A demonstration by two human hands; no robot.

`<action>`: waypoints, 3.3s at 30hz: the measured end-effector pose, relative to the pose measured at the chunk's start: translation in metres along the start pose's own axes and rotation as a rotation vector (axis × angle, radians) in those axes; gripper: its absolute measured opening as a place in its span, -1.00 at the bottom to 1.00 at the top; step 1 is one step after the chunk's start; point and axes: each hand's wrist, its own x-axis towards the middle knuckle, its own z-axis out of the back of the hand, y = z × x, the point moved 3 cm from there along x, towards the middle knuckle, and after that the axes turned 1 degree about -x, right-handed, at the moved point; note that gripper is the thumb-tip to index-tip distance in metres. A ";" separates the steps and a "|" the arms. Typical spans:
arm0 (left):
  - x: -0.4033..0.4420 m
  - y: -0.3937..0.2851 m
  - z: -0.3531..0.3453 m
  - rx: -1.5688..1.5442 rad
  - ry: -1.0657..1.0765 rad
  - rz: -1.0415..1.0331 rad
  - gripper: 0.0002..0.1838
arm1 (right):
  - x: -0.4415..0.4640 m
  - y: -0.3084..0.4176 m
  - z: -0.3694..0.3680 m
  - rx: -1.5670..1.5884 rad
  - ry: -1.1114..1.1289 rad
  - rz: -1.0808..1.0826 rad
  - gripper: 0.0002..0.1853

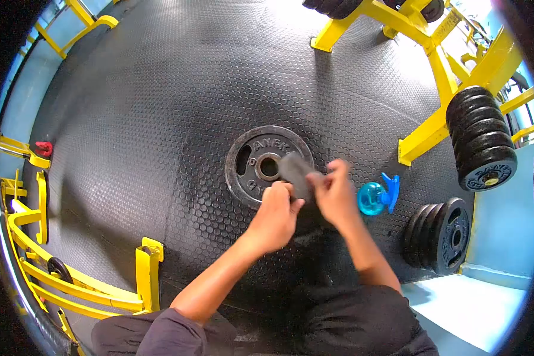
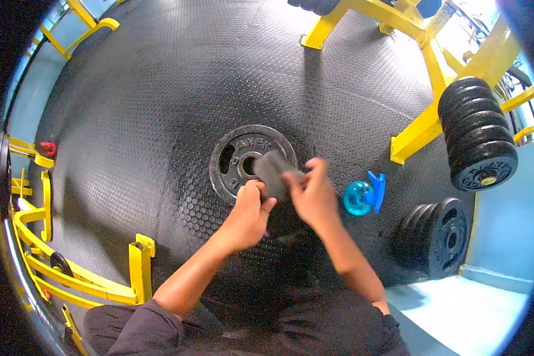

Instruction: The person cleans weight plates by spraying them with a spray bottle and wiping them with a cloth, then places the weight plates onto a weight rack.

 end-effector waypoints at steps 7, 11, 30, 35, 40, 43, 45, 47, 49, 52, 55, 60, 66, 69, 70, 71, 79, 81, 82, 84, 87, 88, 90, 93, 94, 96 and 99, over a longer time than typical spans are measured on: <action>0.002 0.110 0.037 0.258 -0.235 0.230 -0.63 | -0.021 -0.036 -0.092 -0.505 0.072 0.273 -0.21; 0.003 0.124 0.047 -0.115 -0.365 0.542 -0.35 | 0.039 -0.023 -0.099 -0.602 0.024 0.272 -0.22; -0.049 0.181 0.049 -0.507 -0.788 0.659 -0.51 | -0.012 0.045 -0.151 -0.365 0.411 0.916 -0.31; -0.040 0.169 0.063 -0.602 -0.843 0.671 -0.53 | -0.046 0.003 -0.108 -0.476 0.419 0.883 -0.34; -0.049 0.157 0.053 -0.610 -0.806 0.627 -0.55 | -0.032 0.009 -0.121 -0.453 0.446 0.963 -0.33; -0.059 0.150 0.046 -0.620 -0.813 0.704 -0.55 | -0.003 0.033 -0.145 -0.327 0.469 0.910 -0.24; -0.057 0.144 0.045 -0.625 -0.809 0.700 -0.55 | 0.022 0.041 -0.161 -0.363 0.430 0.857 -0.20; -0.054 0.142 0.046 -0.655 -0.815 0.681 -0.56 | 0.051 0.043 -0.163 -0.463 0.392 0.760 -0.20; -0.049 0.147 0.048 -0.649 -0.809 0.663 -0.56 | 0.083 0.039 -0.151 -0.539 0.298 0.690 -0.22; -0.047 0.153 0.052 -0.642 -0.811 0.647 -0.57 | 0.095 0.008 -0.120 -0.564 0.163 0.597 -0.23; -0.040 0.151 0.054 -0.641 -0.815 0.642 -0.57 | 0.062 -0.012 -0.104 -0.636 0.070 0.541 -0.25; -0.032 0.143 0.051 -0.685 -0.804 0.605 -0.56 | -0.020 -0.012 -0.096 -0.671 0.137 0.446 -0.22; -0.041 0.137 0.046 -0.666 -0.808 0.586 -0.57 | -0.040 0.024 -0.155 -0.563 0.329 0.752 -0.28; -0.043 0.134 0.044 -0.626 -0.818 0.621 -0.62 | 0.006 0.050 -0.182 -0.418 0.293 0.843 -0.29; -0.042 0.140 0.042 -0.625 -0.815 0.619 -0.62 | 0.022 0.061 -0.181 -0.401 0.307 0.861 -0.29; -0.041 0.149 0.039 -0.535 -0.814 0.585 -0.63 | 0.039 0.064 -0.178 -0.383 0.314 0.834 -0.29; -0.014 0.153 0.051 -0.426 -0.734 0.617 -0.60 | 0.094 0.003 -0.114 -0.636 0.084 0.252 -0.28; -0.015 0.152 0.049 -0.406 -0.686 0.638 -0.59 | 0.073 -0.033 -0.098 -0.645 0.069 0.157 -0.30; -0.017 0.146 0.047 -0.414 -0.676 0.670 -0.59 | 0.057 -0.051 -0.089 -0.434 0.080 0.048 -0.32; -0.025 0.128 0.046 -0.444 -0.648 0.728 -0.60 | 0.020 -0.066 -0.079 -0.235 0.115 -0.078 -0.34; -0.043 0.090 0.049 -0.425 -0.472 0.795 -0.58 | -0.035 -0.063 -0.065 -0.839 0.265 0.012 -0.40; -0.050 0.077 0.051 -0.442 -0.389 0.829 -0.57 | -0.046 -0.063 -0.059 -0.843 0.296 0.000 -0.40; -0.059 0.041 0.066 -0.434 -0.243 0.924 -0.43 | -0.063 -0.066 -0.043 -0.807 0.439 -0.040 -0.41; -0.075 0.008 0.090 -0.386 -0.094 0.987 -0.27 | -0.066 -0.033 0.005 -0.613 0.296 -0.138 -0.48; -0.078 -0.001 0.101 -0.389 -0.089 0.987 -0.27 | -0.062 -0.019 0.023 -0.498 0.184 -0.247 -0.51; -0.073 -0.025 0.127 -0.319 0.050 1.017 -0.28 | -0.060 0.012 0.050 -0.562 0.114 -0.201 -0.54; -0.069 -0.043 0.169 -0.146 0.209 0.985 -0.29 | -0.060 0.033 0.064 -0.120 0.371 -0.535 -0.46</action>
